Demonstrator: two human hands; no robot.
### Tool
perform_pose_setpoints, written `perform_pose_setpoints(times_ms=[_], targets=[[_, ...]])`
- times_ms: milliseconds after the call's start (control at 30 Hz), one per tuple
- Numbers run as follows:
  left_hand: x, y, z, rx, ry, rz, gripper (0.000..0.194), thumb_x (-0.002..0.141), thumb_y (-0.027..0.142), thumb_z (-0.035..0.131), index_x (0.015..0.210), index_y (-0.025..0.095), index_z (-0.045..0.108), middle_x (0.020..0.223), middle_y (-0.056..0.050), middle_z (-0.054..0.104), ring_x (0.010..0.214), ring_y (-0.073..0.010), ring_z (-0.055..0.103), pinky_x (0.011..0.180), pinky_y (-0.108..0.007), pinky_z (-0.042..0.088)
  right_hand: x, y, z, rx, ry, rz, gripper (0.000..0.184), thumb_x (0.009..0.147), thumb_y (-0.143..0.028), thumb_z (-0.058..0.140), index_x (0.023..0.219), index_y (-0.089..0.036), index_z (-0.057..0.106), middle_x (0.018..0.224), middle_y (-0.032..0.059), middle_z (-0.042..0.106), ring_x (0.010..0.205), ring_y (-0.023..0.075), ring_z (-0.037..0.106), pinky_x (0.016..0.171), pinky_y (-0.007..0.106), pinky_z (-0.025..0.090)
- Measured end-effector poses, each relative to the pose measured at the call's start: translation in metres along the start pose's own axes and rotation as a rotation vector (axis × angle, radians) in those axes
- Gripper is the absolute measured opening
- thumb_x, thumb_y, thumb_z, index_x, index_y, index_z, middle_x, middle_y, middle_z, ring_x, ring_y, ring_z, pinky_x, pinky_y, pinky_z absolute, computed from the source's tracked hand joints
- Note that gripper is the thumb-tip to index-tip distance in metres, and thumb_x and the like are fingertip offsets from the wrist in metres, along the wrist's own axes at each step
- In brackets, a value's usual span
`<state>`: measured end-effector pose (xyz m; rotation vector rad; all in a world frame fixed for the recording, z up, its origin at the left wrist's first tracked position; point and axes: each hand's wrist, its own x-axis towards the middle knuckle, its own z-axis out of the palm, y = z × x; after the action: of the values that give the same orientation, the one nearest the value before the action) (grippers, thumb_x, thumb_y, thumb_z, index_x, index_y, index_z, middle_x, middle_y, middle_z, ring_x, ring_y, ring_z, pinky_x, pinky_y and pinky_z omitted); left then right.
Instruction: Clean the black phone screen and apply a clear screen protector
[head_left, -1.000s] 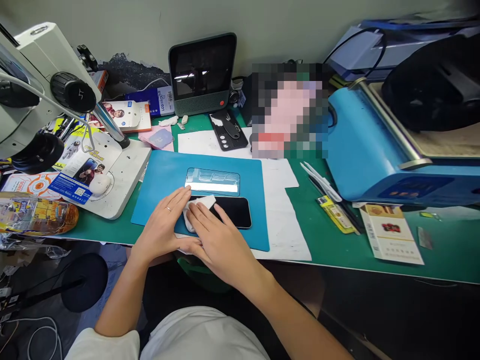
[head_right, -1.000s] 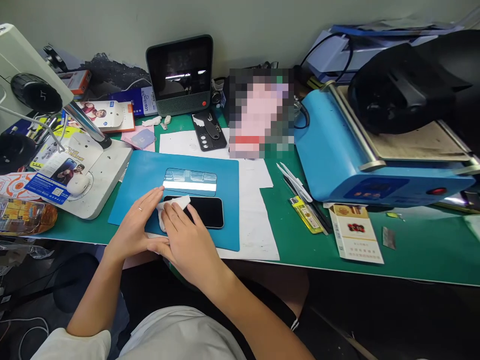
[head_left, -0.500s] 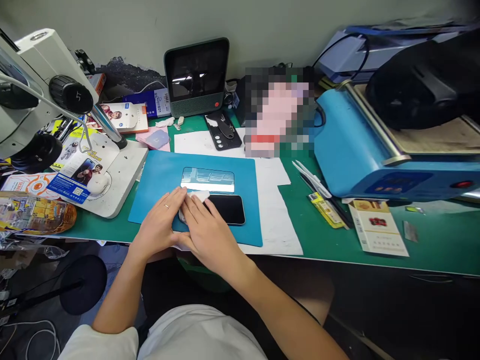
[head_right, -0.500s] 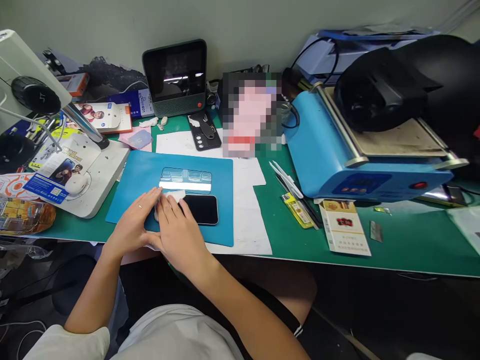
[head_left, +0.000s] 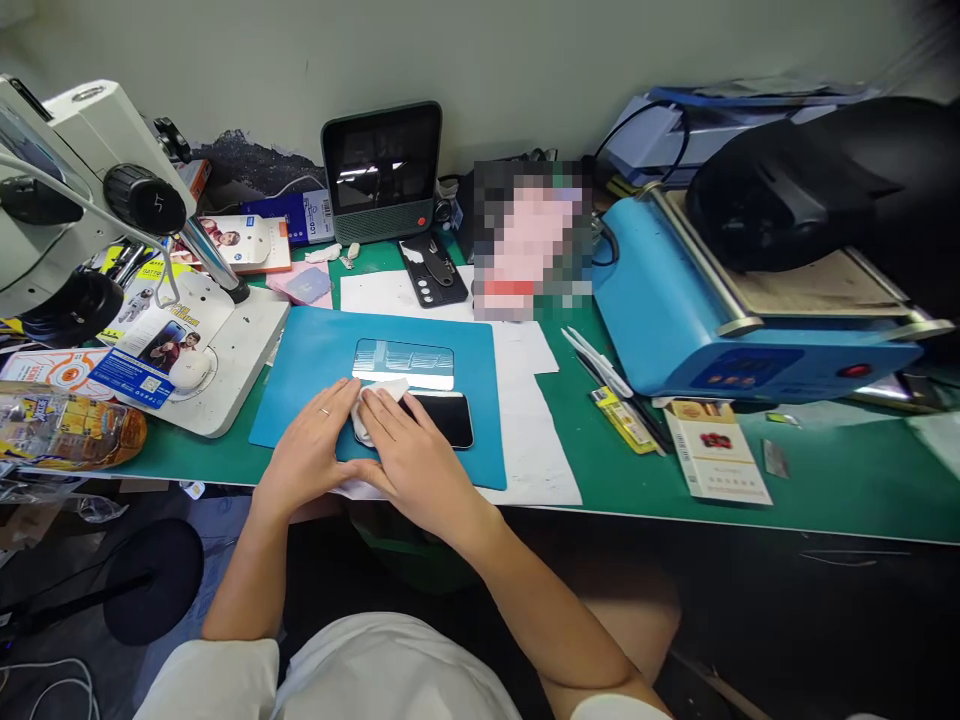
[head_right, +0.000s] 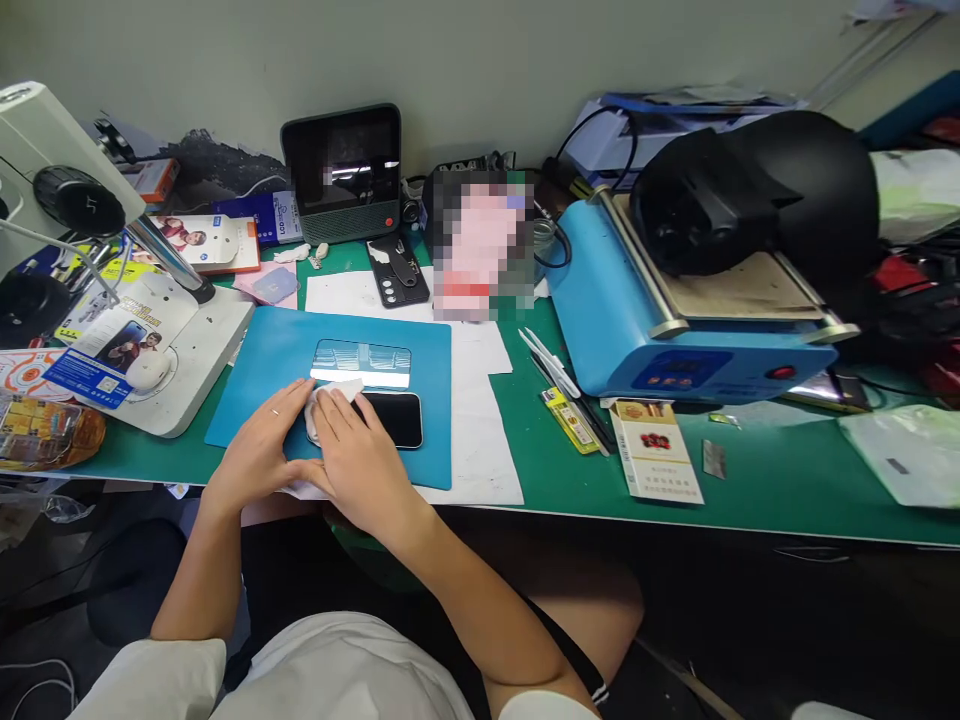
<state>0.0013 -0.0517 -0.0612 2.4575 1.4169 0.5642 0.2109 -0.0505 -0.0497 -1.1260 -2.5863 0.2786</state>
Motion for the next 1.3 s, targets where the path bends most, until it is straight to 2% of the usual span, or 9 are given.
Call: perform_pose_setpoints(times_ms=[100,333,467,567,700,833,1033,1167,1300], targets=[[0.001,0.001,-0.003,0.004,-0.004,-0.023,0.098,0.094,0.07,0.067,0.17,0.023,0.026,0.167,-0.019,0.046,0.157,-0.0388,0.042,0.125,-0.055,0.043,-0.021,0.018,-0.004,-0.035,0.041,0.04,0.078,0.109,-0.061,0.036,0.156,-0.001,0.05,0.165,0.0207,0.046,0.156,0.0341,0.043,0.128,0.058,0.035],[0.005,0.009,-0.005,0.03,-0.035,-0.096,0.083,0.1,0.056,0.066,0.168,0.022,0.031,0.165,-0.016,0.049,0.157,-0.0353,0.041,0.124,-0.052,0.044,-0.061,0.055,-0.014,-0.002,0.06,0.172,0.07,0.111,-0.057,0.035,0.157,-0.007,0.049,0.164,0.019,0.048,0.155,0.0332,0.045,0.125,0.063,0.037],[0.006,0.009,-0.006,0.033,-0.033,-0.095,0.081,0.101,0.052,0.066,0.168,0.022,0.032,0.165,-0.015,0.049,0.156,-0.0349,0.043,0.124,-0.052,0.044,-0.078,0.051,-0.013,0.005,0.076,0.152,0.061,0.112,-0.049,0.037,0.16,-0.011,0.047,0.164,0.0164,0.05,0.154,0.0295,0.046,0.126,0.06,0.039],[0.006,0.008,-0.006,0.025,-0.036,-0.053,0.084,0.101,0.058,0.064,0.169,0.023,0.03,0.164,-0.015,0.051,0.156,-0.0356,0.043,0.124,-0.053,0.043,-0.085,0.041,-0.01,-0.032,0.085,0.133,0.062,0.111,-0.047,0.043,0.163,-0.011,0.043,0.164,0.0184,0.049,0.154,0.0316,0.046,0.123,0.06,0.043],[0.006,0.006,-0.004,-0.004,-0.023,-0.022,0.107,0.086,0.081,0.064,0.168,0.02,0.031,0.161,-0.019,0.053,0.156,-0.0393,0.042,0.125,-0.054,0.041,-0.079,0.028,-0.005,-0.037,0.088,0.064,0.065,0.109,-0.046,0.048,0.162,-0.009,0.043,0.163,0.0212,0.05,0.153,0.0339,0.047,0.123,0.06,0.044],[0.004,0.003,-0.002,-0.053,-0.029,-0.051,0.12,0.077,0.095,0.049,0.168,0.018,0.033,0.162,-0.022,0.05,0.156,-0.0409,0.042,0.124,-0.055,0.04,-0.058,0.013,0.003,-0.034,0.077,0.014,0.064,0.109,-0.046,0.049,0.156,-0.002,0.051,0.163,0.0239,0.049,0.154,0.0353,0.046,0.122,0.057,0.046],[0.004,0.003,-0.004,-0.101,-0.02,-0.016,0.118,0.084,0.095,0.02,0.168,0.013,0.034,0.162,-0.022,0.05,0.157,-0.0387,0.04,0.127,-0.055,0.035,-0.022,-0.015,0.017,0.018,0.078,-0.039,0.07,0.108,-0.051,0.049,0.155,0.0,0.051,0.163,0.0237,0.048,0.156,0.0337,0.043,0.127,0.053,0.041],[0.004,0.003,-0.005,-0.117,-0.012,-0.018,0.115,0.087,0.093,0.019,0.167,0.012,0.036,0.162,-0.021,0.051,0.157,-0.0373,0.041,0.127,-0.052,0.036,-0.011,-0.022,0.023,0.029,0.09,-0.06,0.075,0.106,-0.054,0.052,0.158,0.0,0.046,0.166,0.0224,0.044,0.157,0.0321,0.04,0.128,0.049,0.039],[0.003,0.003,-0.007,-0.107,-0.021,-0.037,0.109,0.09,0.091,0.023,0.167,0.015,0.035,0.163,-0.02,0.05,0.157,-0.0373,0.04,0.127,-0.053,0.036,-0.023,-0.013,0.018,0.001,0.098,-0.089,0.071,0.106,-0.051,0.054,0.158,-0.002,0.048,0.165,0.0219,0.046,0.156,0.0318,0.042,0.125,0.05,0.042]])
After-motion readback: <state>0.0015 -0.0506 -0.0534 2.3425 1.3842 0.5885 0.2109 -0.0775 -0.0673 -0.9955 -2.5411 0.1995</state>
